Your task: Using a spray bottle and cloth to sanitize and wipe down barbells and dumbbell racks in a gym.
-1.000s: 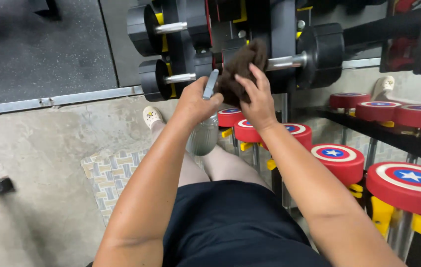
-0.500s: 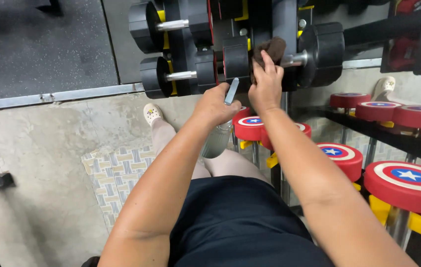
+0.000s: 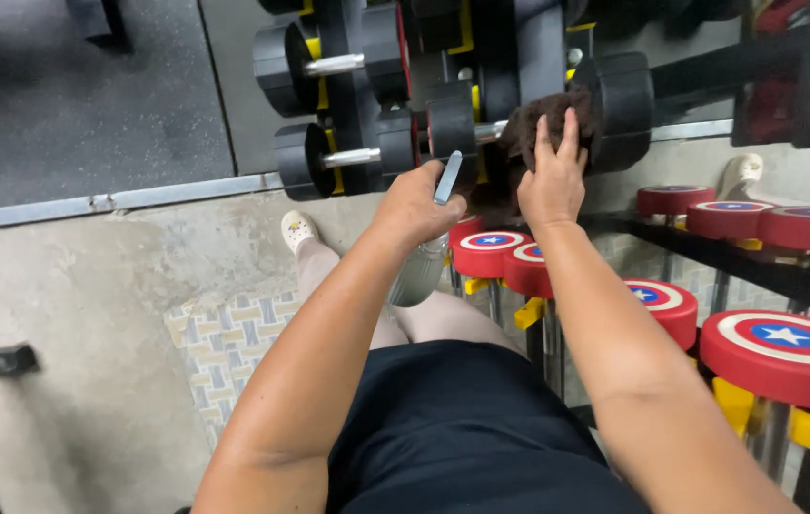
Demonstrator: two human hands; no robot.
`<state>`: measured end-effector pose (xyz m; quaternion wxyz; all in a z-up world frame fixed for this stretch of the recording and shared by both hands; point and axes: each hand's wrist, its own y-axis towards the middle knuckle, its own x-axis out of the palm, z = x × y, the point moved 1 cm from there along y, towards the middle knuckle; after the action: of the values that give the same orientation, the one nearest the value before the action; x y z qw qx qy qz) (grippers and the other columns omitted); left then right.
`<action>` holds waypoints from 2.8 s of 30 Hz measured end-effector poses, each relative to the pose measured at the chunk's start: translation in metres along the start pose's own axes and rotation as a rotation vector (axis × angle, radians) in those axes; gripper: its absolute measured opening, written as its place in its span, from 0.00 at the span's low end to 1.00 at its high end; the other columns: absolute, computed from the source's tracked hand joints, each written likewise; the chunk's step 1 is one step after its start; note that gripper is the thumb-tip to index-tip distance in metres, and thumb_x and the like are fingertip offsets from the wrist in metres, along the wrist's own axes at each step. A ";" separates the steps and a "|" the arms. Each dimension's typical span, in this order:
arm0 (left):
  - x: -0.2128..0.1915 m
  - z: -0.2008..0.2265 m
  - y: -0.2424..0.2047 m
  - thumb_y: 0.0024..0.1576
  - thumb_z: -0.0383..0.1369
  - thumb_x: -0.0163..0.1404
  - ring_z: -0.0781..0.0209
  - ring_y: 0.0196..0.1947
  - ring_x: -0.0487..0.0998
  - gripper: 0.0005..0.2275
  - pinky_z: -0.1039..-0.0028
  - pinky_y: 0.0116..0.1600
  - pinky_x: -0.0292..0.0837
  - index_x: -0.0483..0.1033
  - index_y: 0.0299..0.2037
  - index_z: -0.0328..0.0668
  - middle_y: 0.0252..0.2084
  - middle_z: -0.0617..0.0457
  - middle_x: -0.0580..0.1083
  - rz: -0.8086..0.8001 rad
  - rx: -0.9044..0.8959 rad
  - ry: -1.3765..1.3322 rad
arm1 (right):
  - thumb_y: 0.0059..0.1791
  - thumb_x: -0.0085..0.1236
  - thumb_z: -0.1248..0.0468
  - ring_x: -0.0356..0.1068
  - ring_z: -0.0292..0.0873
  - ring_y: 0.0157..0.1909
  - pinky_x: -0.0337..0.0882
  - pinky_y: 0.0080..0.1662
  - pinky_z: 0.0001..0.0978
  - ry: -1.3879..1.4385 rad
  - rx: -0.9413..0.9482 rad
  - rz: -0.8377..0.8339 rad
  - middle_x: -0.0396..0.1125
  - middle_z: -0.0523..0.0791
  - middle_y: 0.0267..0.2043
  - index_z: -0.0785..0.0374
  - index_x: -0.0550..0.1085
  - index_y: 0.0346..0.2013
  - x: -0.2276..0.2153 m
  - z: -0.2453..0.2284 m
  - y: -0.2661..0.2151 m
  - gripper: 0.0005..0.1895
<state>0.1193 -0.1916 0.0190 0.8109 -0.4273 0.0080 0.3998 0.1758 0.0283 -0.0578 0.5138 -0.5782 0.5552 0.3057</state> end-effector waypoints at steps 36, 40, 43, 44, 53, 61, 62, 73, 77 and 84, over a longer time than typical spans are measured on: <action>-0.011 -0.036 0.000 0.48 0.38 0.55 0.47 0.40 0.83 0.18 0.64 0.49 0.76 0.77 0.46 0.38 0.39 0.42 0.81 0.157 -0.039 -0.181 | 0.39 0.71 0.62 0.52 0.71 0.70 0.65 0.66 0.56 0.261 -0.160 0.197 0.37 0.60 0.77 0.53 0.65 0.66 0.020 -0.100 0.004 0.42; -0.004 -0.041 0.015 0.46 0.37 0.54 0.48 0.40 0.84 0.17 0.65 0.50 0.76 0.77 0.44 0.37 0.39 0.42 0.81 0.177 0.040 -0.268 | 0.41 0.70 0.63 0.58 0.67 0.65 0.67 0.64 0.54 0.116 -0.071 0.224 0.41 0.57 0.77 0.46 0.66 0.67 0.058 -0.089 0.020 0.40; -0.004 -0.038 0.018 0.46 0.37 0.54 0.47 0.40 0.84 0.18 0.65 0.50 0.77 0.77 0.46 0.38 0.39 0.42 0.81 0.166 0.026 -0.267 | 0.48 0.69 0.63 0.61 0.65 0.65 0.68 0.62 0.52 -0.026 -0.042 0.239 0.44 0.54 0.78 0.40 0.69 0.68 0.079 -0.074 0.038 0.35; -0.005 -0.038 0.020 0.46 0.37 0.54 0.47 0.40 0.84 0.18 0.65 0.50 0.77 0.77 0.46 0.38 0.39 0.42 0.81 0.168 0.023 -0.266 | 0.48 0.69 0.63 0.61 0.65 0.65 0.68 0.62 0.52 -0.023 -0.044 0.238 0.44 0.54 0.78 0.40 0.69 0.68 0.069 -0.079 0.049 0.35; -0.010 -0.024 0.020 0.47 0.37 0.54 0.44 0.43 0.82 0.25 0.63 0.51 0.76 0.74 0.57 0.42 0.42 0.41 0.81 0.236 0.040 -0.199 | 0.44 0.69 0.52 0.59 0.60 0.65 0.64 0.62 0.50 0.329 0.246 -0.215 0.50 0.51 0.72 0.53 0.70 0.58 0.027 -0.076 0.092 0.31; 0.012 -0.027 0.016 0.48 0.37 0.55 0.44 0.41 0.82 0.21 0.63 0.49 0.76 0.74 0.52 0.39 0.40 0.40 0.80 0.195 0.149 -0.114 | 0.45 0.49 0.76 0.56 0.60 0.73 0.56 0.73 0.43 0.806 -0.086 0.219 0.54 0.59 0.71 0.59 0.68 0.68 0.034 -0.054 -0.043 0.35; 0.012 -0.022 0.014 0.48 0.37 0.55 0.44 0.41 0.82 0.21 0.63 0.49 0.76 0.74 0.52 0.39 0.40 0.40 0.80 0.177 0.158 -0.100 | 0.45 0.49 0.76 0.56 0.60 0.73 0.56 0.73 0.43 0.809 -0.067 0.235 0.54 0.59 0.71 0.59 0.68 0.68 0.031 -0.048 -0.047 0.35; 0.017 0.003 0.014 0.49 0.37 0.56 0.52 0.30 0.78 0.16 0.65 0.41 0.74 0.72 0.43 0.38 0.32 0.45 0.77 0.057 0.073 0.073 | 0.43 0.55 0.79 0.62 0.55 0.68 0.61 0.70 0.43 0.930 -0.061 0.338 0.62 0.52 0.65 0.57 0.77 0.60 0.049 -0.047 0.002 0.31; 0.026 -0.003 0.009 0.48 0.37 0.55 0.52 0.30 0.78 0.15 0.65 0.40 0.75 0.73 0.43 0.40 0.31 0.45 0.77 0.037 -0.003 0.024 | 0.39 0.51 0.78 0.63 0.56 0.68 0.64 0.68 0.40 1.157 -0.006 0.309 0.64 0.53 0.63 0.58 0.78 0.55 0.074 -0.032 -0.034 0.31; 0.048 -0.031 0.007 0.47 0.37 0.57 0.50 0.32 0.78 0.15 0.64 0.43 0.74 0.73 0.40 0.38 0.32 0.44 0.77 -0.001 0.029 0.087 | 0.41 0.57 0.70 0.68 0.60 0.58 0.68 0.60 0.39 0.756 0.331 0.228 0.69 0.58 0.55 0.60 0.78 0.54 0.082 -0.009 -0.054 0.25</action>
<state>0.1576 -0.1803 -0.0225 0.8160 -0.4326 0.0490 0.3803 0.2418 -0.0149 -0.1176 0.3227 -0.4945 0.8063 0.0338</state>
